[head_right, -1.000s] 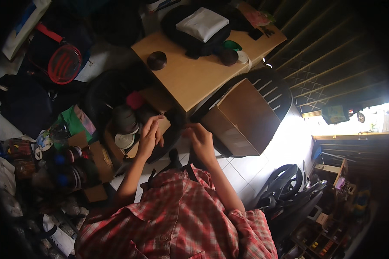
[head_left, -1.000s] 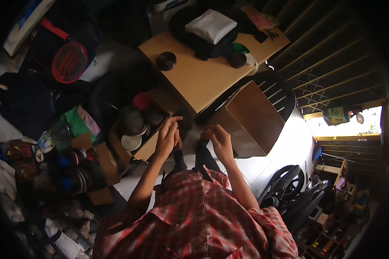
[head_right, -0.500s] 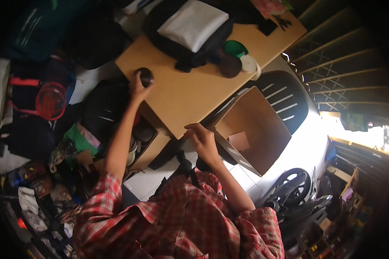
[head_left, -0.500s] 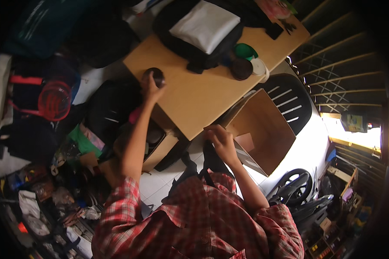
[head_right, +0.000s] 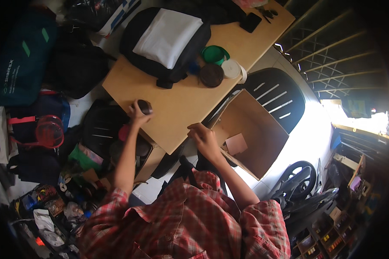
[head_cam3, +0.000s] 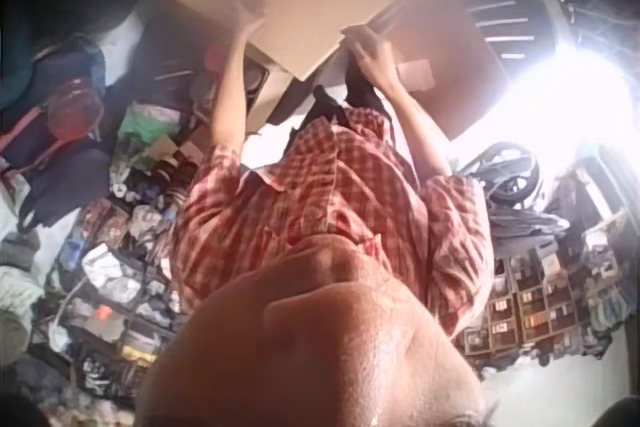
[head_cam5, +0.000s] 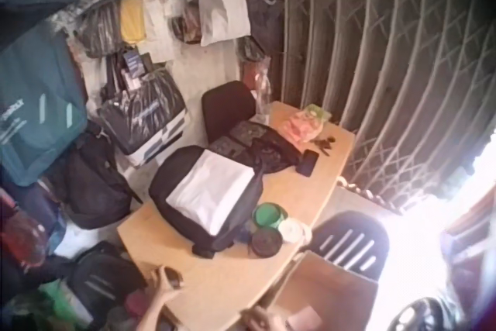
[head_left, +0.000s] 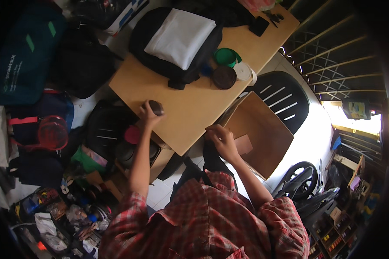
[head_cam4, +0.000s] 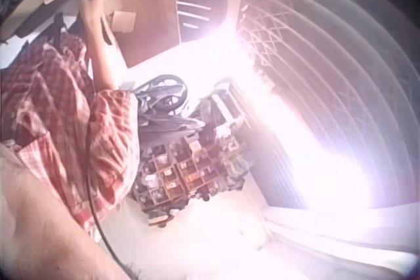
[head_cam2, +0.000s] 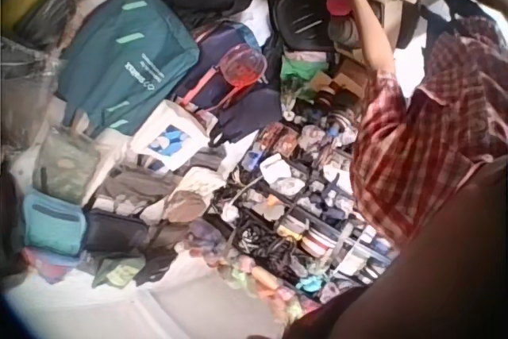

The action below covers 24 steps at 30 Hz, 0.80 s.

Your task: The person picks up several rolls of ribbon and webbing from a desk and storage boxes, then places them onto various shelves of a metal rack.

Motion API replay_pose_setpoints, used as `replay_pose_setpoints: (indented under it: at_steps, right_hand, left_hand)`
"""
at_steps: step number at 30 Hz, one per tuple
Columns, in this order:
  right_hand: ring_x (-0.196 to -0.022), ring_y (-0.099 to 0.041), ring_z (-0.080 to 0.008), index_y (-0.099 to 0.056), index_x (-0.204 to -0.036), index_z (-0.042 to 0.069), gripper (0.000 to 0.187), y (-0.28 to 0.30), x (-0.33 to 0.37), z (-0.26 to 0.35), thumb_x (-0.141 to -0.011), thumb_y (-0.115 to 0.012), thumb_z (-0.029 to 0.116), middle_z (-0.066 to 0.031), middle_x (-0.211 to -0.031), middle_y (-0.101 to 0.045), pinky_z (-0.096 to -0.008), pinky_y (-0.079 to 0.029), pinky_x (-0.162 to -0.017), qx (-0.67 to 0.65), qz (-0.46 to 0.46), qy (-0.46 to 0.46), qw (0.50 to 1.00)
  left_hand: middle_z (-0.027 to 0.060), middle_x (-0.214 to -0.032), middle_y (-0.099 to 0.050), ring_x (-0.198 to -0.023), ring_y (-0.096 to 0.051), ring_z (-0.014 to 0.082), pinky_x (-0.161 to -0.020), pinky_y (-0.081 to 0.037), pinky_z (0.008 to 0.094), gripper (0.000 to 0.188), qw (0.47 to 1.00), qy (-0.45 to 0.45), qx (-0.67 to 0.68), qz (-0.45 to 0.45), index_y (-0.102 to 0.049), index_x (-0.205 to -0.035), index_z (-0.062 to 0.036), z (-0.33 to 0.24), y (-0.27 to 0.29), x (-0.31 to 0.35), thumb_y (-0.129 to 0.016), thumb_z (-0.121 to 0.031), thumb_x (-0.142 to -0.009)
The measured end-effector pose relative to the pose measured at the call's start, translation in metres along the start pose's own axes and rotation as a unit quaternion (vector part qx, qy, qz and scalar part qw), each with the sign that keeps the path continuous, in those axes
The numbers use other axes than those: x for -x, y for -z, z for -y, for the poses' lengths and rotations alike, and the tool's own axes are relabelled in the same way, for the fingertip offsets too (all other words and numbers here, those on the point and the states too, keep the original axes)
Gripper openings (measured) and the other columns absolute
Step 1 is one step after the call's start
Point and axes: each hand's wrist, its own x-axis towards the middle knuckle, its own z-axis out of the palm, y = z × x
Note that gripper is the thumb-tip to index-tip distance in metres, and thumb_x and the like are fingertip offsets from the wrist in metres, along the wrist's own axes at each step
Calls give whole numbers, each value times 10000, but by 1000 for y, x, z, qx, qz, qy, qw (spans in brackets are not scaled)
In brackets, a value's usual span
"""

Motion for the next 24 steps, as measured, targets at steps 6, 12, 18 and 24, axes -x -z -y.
replay_pose_setpoints:
  at_steps: [6, 12, 18, 24]
  right_hand:
    - [-1035, -605, -216, -528, -1214, 19, 367, -34, -30, 2, -937, -570, 256, -165, -1143, -607, -345, -496, -832, 22, 163, -14, 986]
    - [-1229, -448, -266, -340, -1381, 48, 621, -87, -9, 22, -898, -655, 280, -179, -1303, -467, -382, -444, -945, -240, 312, -211, 895]
    - [-1163, -481, -213, -431, -1190, 97, 342, -123, 40, 38, -923, -604, 222, -99, -1212, -513, -407, -417, -948, -219, 433, -183, 855]
    - [-1306, -399, -273, -389, -1383, 112, 681, -184, 128, 53, -929, -377, 619, -101, -1398, -439, -472, -312, -1087, -362, 489, -332, 721]
  left_hand:
    - [208, -1339, -407, -1215, -453, 362, -956, -423, 509, 941, 932, 8, 359, 39, -316, -1403, -178, 10, -36, 84, -815, -320, -618]
    - [144, -1296, -539, -1221, -496, 230, -1044, -370, 387, 551, 463, 85, 877, 95, -485, -1288, 23, -13, 30, 236, -499, -332, -866]
    - [104, -1163, -593, -1063, -561, 161, -929, -417, 265, 425, 734, 144, 633, -200, -517, -1259, 24, 8, 89, 316, -384, -279, -991]
    - [120, -1227, -534, -1156, -490, 195, -983, -363, 290, 395, 657, 165, 661, -322, -483, -1285, 6, 22, 105, 408, -474, -259, -992]
